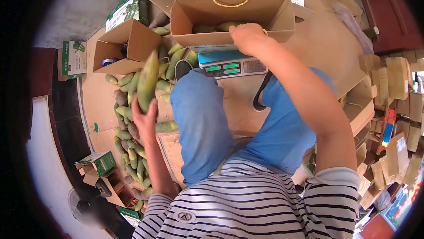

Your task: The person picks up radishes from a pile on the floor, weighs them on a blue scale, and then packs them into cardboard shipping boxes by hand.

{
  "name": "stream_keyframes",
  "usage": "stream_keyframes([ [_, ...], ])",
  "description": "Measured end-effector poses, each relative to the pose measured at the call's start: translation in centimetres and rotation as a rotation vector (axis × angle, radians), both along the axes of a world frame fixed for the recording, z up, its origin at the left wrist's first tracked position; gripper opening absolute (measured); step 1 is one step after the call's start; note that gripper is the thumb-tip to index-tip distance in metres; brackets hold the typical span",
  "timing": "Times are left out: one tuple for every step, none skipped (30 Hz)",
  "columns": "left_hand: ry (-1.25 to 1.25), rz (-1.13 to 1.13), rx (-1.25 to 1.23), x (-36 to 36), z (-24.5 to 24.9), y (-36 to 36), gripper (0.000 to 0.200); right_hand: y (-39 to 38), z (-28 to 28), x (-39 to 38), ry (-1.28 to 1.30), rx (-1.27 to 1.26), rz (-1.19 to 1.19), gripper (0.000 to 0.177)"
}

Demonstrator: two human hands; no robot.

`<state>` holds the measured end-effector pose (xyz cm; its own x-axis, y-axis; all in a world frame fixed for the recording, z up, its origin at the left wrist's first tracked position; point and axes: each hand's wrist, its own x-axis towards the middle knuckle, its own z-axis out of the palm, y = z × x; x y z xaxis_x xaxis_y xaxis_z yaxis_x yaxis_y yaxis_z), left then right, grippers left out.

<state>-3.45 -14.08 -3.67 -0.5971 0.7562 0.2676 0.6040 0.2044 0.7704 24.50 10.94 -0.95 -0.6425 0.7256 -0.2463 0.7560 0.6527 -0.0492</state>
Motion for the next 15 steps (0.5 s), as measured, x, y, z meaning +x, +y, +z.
stream_keyframes([
  [-0.055,-0.068,0.025,0.0,-0.1,0.3,0.051,-0.1,0.0,0.1,0.006,0.006,0.010,0.018],
  [0.112,-0.134,0.083,2.1,4.6,5.7,0.053,0.0,-0.1,0.0,0.011,0.013,0.019,0.018],
  [0.175,-0.217,0.146,3.4,6.4,8.7,0.054,0.2,-0.2,0.0,0.015,0.019,0.027,0.017],
  [0.239,-0.300,0.210,4.4,7.3,11.0,0.055,0.2,-0.3,-0.1,0.020,0.025,0.036,0.017],
  [0.303,-0.354,0.229,5.3,7.5,13.3,0.054,0.2,-0.3,-0.1,0.010,0.026,0.035,0.017],
  [0.370,-0.409,0.249,6.0,7.6,15.1,0.054,0.2,-0.3,-0.2,0.003,0.029,0.034,0.016],
  [0.353,-0.406,0.199,6.7,7.5,15.9,0.053,0.3,-0.2,-0.3,-0.002,0.032,0.034,0.016],
  [0.337,-0.406,0.148,7.1,7.5,16.4,0.052,0.3,-0.1,-0.4,0.004,0.031,0.034,0.016],
  [0.311,-0.406,0.150,7.1,7.3,16.1,0.051,0.3,-0.1,-0.4,0.010,0.029,0.030,0.016],
  [0.274,-0.394,0.130,6.8,6.5,15.5,0.050,0.3,0.0,-0.3,0.017,0.025,0.022,0.016],
  [0.236,-0.383,0.108,6.0,4.9,14.5,0.049,0.2,0.1,-0.2,0.015,0.011,0.014,0.017],
  [0.197,-0.368,0.085,5.0,2.9,13.1,0.049,0.1,0.5,-0.2,0.013,-0.005,0.009,0.017],
  [0.139,-0.357,-0.029,3.6,0.0,11.3,0.046,-0.1,0.7,-0.3,0.011,-0.021,0.009,0.018],
  [0.081,-0.341,-0.141,2.0,-3.5,9.1,0.044,0.0,0.9,-0.4,0.006,-0.016,-0.001,0.019],
  [0.087,-0.353,-0.313,0.3,-6.7,6.3,0.042,0.2,1.0,-0.3,0.002,-0.008,-0.009,0.020],
])
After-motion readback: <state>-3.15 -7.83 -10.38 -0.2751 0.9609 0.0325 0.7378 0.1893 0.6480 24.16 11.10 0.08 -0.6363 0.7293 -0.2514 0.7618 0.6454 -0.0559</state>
